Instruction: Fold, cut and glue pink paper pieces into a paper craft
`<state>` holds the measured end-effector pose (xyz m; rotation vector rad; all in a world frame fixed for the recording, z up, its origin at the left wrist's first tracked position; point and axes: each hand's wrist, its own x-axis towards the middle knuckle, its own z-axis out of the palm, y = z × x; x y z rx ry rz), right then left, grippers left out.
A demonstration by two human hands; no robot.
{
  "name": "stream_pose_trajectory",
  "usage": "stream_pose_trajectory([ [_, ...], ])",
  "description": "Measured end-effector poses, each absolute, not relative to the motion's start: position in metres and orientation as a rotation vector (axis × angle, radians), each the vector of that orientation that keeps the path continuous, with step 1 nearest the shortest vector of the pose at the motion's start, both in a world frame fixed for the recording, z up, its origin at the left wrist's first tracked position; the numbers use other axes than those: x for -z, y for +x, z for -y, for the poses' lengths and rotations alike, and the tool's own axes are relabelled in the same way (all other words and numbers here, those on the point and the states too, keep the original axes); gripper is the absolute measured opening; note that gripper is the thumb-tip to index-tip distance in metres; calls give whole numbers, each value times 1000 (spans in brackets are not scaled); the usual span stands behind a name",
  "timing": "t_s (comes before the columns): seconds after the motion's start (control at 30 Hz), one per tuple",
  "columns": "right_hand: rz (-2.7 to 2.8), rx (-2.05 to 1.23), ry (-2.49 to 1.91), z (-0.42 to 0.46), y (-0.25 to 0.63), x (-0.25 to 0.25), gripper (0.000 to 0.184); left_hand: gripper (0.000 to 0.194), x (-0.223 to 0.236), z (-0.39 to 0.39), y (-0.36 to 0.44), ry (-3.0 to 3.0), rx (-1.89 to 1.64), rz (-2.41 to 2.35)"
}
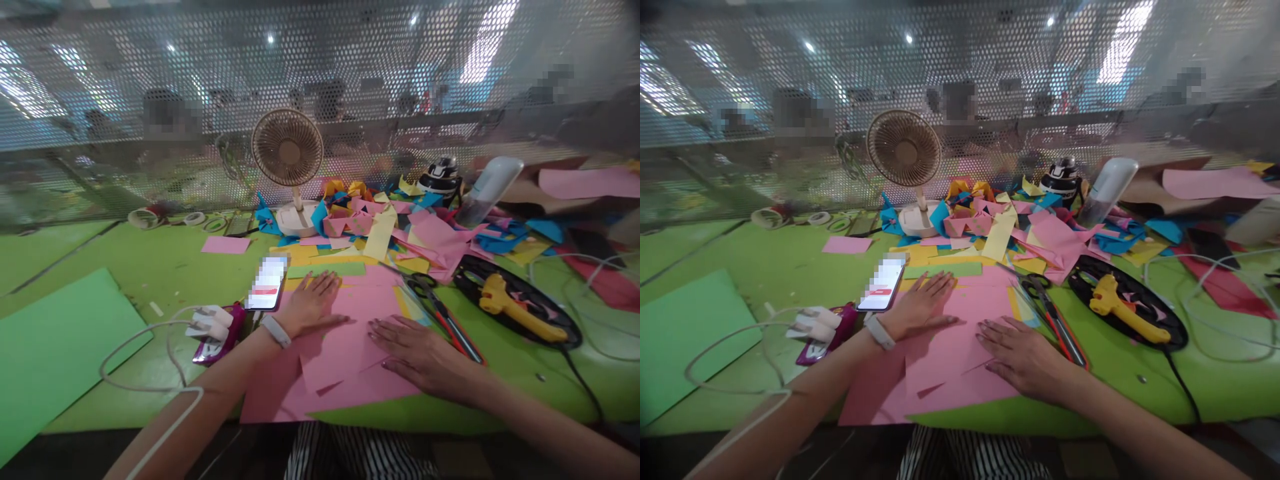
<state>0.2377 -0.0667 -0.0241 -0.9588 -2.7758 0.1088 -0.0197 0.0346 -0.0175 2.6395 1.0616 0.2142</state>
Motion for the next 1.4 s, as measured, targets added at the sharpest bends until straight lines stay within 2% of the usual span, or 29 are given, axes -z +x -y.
stream_pose_trajectory([
  [0.17,2794,-98,-949,66,238,26,46,80,6,-12,-26,2605,-298,-1038],
  [0.33,2732,-116,-926,66,238,27,48,81,-3,24,-39,2657,-65,-888],
  [0.43,2714,-127,-909,67,238,27,48,75,4,8,-41,2675,17,-1019],
  [0.63,2749,-139,-932,66,239,26,48,78,14,-31,-31,2655,51,-1315],
  [0.73,2715,-163,-908,66,239,25,46,76,7,-15,-19,2739,-6,-1227],
  [0.9,2702,-148,-919,66,239,28,46,81,1,7,1,2833,31,-781],
  [1.17,2742,-139,-939,66,239,27,48,83,13,-36,-25,2684,54,-1323],
  [1.27,2752,-139,-938,67,239,27,46,79,-3,-16,-27,2701,19,-1230],
  [1.4,2745,-134,-930,66,239,29,46,84,-25,37,-31,2742,82,-690],
])
